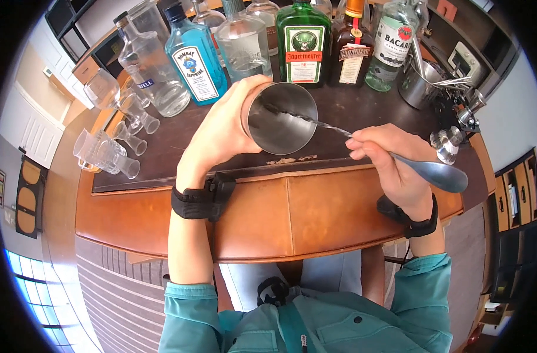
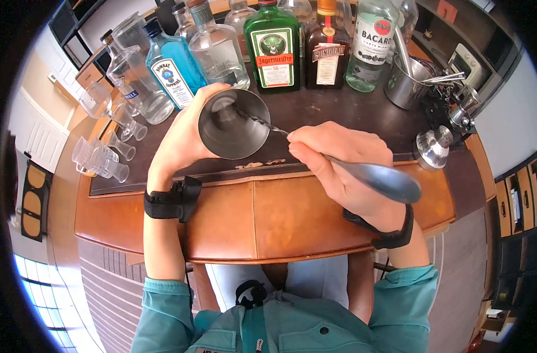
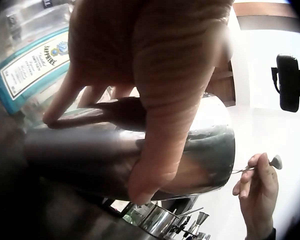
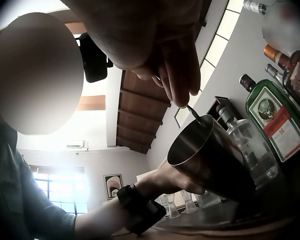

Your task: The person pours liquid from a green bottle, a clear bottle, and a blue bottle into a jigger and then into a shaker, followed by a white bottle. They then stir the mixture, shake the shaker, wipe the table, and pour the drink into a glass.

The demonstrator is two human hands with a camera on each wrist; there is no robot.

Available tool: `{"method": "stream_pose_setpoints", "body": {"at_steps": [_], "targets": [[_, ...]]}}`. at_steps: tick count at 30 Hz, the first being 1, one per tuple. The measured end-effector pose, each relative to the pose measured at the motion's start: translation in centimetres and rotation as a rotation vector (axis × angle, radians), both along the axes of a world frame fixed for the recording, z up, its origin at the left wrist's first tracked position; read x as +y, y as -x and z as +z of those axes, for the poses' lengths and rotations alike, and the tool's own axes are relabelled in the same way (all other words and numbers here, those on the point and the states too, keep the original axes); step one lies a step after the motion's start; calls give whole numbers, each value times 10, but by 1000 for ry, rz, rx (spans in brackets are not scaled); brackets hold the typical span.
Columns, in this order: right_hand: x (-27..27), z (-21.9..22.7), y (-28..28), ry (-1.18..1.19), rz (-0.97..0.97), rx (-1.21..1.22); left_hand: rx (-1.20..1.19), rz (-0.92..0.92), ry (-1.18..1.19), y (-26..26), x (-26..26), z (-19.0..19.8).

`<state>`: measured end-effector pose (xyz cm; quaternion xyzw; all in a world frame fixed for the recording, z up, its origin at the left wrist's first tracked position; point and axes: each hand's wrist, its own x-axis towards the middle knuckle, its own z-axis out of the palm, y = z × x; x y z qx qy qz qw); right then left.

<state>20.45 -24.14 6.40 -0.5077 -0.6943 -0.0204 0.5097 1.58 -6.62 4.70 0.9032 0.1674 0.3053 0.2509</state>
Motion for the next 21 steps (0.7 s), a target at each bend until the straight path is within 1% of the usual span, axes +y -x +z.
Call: {"method": "stream_pose_setpoints", "body": {"at_steps": [1,3,4,5,7,8,9,11,12,15,17,19,20,21], "targets": [[0,-1,1,7,1,0,0,1,7,0,-1,0],[2,-2,1,-2,9,-96,-23,0,-58,-1,-3,2],[2,-2,1,5,9,-100,-55,-3,-64,-1,-5,1],[2,-2,2,10,49,-116,-57,-9,-58,-2,-5,2],[2,-3,4,23,125,-146,-1,-9,-125,-2,-4,4],[3,-5,7,9,145,-106,7,-2,-160,-2,-2,2],[3,-7,6,20,143,-104,12,-1,-146,-2,-1,1],[6,-7,3,-8,149,-115,-2,-7,-194,-1,4,-2],[5,-6,3,14,105,-95,-27,-20,-123,-1,4,-2],[7,-8,3,13,67,-69,-44,-16,-99,0,6,-5],[6,-7,3,5,84,-105,-42,-14,-120,0,7,-5],[6,-8,7,10,185,-81,-68,-8,-81,1,8,-6],[6,-6,8,-6,198,-118,-78,-6,-73,1,10,-8],[6,-6,8,-18,228,-104,-84,5,-71,2,12,-10]]}}
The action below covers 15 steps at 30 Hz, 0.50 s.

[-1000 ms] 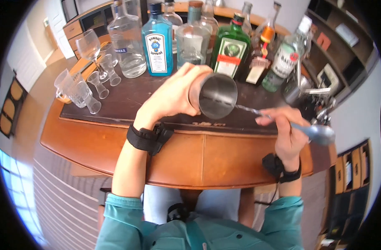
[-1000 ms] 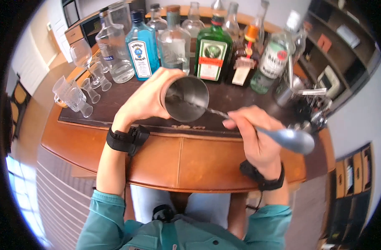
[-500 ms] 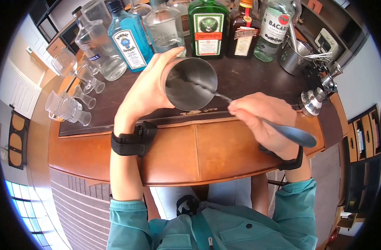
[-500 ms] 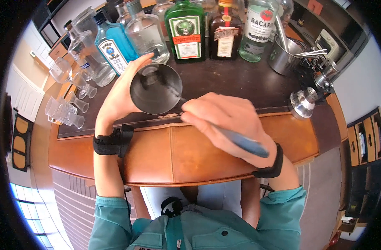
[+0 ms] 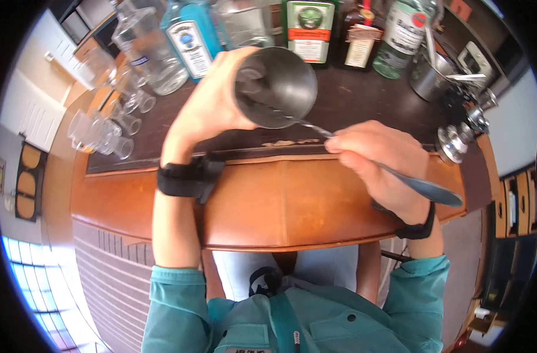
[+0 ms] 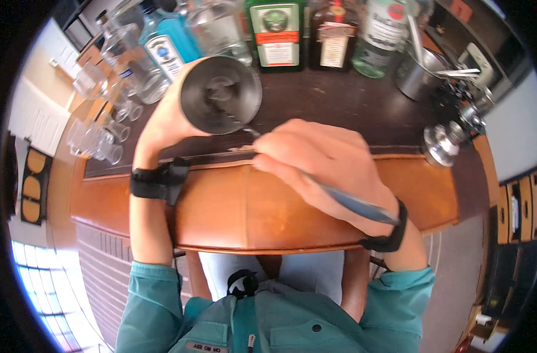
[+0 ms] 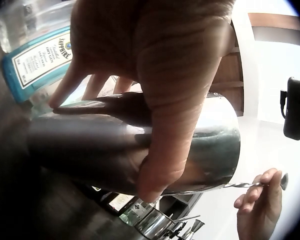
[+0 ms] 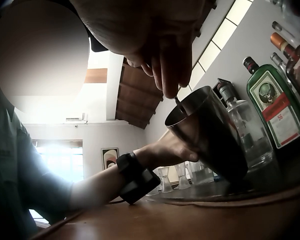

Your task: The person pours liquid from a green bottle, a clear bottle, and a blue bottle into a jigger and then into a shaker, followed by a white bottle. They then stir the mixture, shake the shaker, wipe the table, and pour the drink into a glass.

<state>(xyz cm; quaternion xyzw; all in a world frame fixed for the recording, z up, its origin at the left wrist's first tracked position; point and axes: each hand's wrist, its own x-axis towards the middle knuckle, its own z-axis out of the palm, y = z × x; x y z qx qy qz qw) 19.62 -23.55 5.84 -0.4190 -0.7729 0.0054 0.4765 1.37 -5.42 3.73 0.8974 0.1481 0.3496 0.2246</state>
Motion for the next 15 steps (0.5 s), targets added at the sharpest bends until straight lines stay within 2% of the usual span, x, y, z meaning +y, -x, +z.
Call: {"method": "stream_pose_setpoints", "body": {"at_steps": [1,2,5,9,12,15], "targets": [[1,-1,-1,-17,-39,-29,-16,-27,-41,-1,-1,1],[1,-2,-2,-35,-78,-56,80,4,-112,1,1,2],[0,-1,-2,-13,-159,-8,64,-11,-100,0,-2,2],[-1,-1,1,-34,-134,-82,59,18,-69,2,-6,5],[-3,-3,4,-2,-66,-15,47,35,-43,0,-7,2],[-2,-2,2,31,-125,-13,25,54,-41,0,-8,2]]}}
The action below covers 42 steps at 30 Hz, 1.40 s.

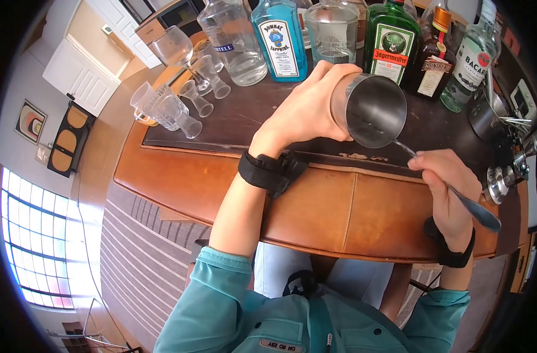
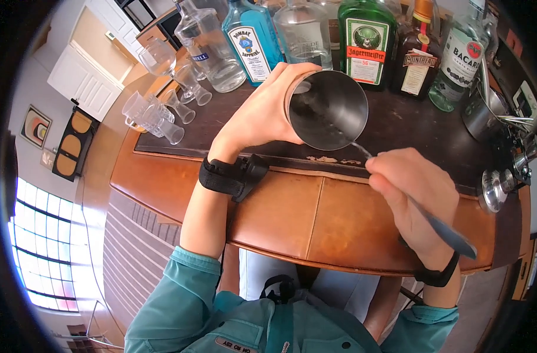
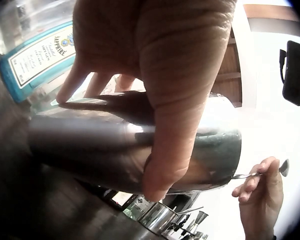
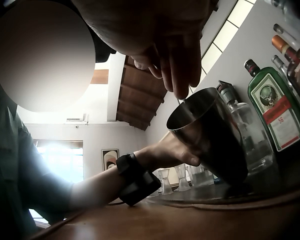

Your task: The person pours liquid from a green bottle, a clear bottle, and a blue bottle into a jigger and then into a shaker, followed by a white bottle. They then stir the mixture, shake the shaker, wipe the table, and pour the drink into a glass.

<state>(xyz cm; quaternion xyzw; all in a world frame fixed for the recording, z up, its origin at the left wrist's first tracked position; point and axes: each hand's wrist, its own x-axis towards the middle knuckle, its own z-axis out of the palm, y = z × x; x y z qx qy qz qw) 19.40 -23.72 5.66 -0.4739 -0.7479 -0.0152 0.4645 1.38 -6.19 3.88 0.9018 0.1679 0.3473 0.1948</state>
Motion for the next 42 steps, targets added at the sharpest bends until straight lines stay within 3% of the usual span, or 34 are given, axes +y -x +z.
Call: {"method": "stream_pose_setpoints", "body": {"at_steps": [18,21,42], "targets": [[-1,-1,0,5,41,115,9,5,37,-1,-3,3],[2,-1,-3,-65,-6,25,6,-6,48,-1,-1,3],[0,-2,-6,-28,44,36,89,0,20,-1,-3,6]]}}
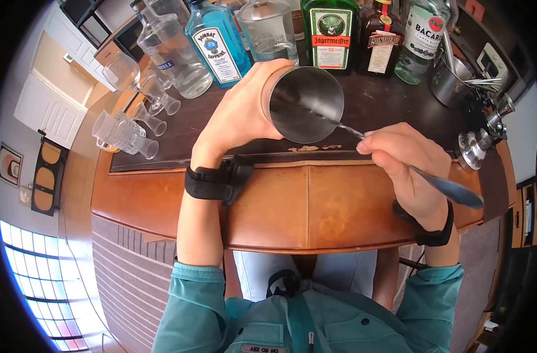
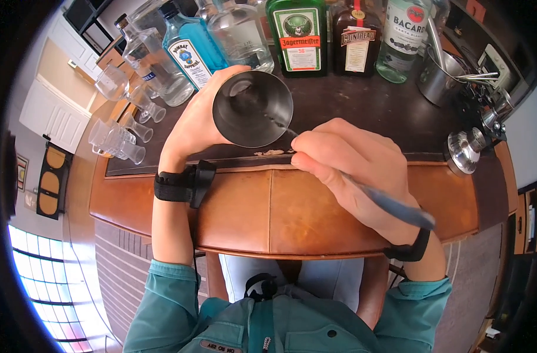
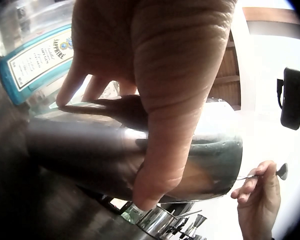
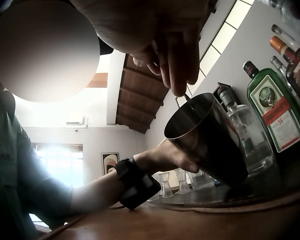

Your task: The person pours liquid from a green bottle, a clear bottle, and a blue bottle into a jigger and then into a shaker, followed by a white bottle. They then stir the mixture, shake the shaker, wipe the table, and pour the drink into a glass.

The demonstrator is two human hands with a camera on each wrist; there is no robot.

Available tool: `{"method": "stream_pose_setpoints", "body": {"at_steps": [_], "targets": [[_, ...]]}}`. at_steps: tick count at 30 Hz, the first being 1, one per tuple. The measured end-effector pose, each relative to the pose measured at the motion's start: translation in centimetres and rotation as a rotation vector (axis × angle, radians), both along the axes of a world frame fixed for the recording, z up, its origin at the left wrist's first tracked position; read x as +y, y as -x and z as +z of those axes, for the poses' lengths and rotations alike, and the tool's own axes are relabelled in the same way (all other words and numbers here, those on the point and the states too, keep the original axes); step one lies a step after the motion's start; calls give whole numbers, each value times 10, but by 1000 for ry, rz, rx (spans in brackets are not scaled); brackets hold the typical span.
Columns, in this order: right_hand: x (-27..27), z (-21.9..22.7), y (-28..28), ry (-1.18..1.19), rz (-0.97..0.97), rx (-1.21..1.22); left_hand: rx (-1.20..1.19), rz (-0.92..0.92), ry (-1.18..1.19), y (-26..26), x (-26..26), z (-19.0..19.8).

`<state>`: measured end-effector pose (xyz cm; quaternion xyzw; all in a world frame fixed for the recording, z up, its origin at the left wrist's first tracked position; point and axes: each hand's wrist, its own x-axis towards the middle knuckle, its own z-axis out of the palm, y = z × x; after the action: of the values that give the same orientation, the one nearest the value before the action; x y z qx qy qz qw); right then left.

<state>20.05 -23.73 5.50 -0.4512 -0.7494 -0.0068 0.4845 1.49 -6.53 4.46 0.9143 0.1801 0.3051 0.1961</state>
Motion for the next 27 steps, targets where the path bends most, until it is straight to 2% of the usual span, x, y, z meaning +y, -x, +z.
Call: {"method": "stream_pose_setpoints", "body": {"at_steps": [12,16,18,22,24,27], "targets": [[1,2,0,-70,-12,-79,-11,7,-18,-1,-1,0],[2,-1,-1,-62,25,-40,5,0,-13,0,0,0],[1,0,1,-100,-29,-83,7,-6,2,0,0,1],[1,-1,0,-61,6,-33,10,-5,16,0,-1,2],[1,-1,2,-109,-74,-94,9,-6,23,0,-1,2],[0,-2,0,-62,0,-57,9,-1,24,0,-1,2]]}}
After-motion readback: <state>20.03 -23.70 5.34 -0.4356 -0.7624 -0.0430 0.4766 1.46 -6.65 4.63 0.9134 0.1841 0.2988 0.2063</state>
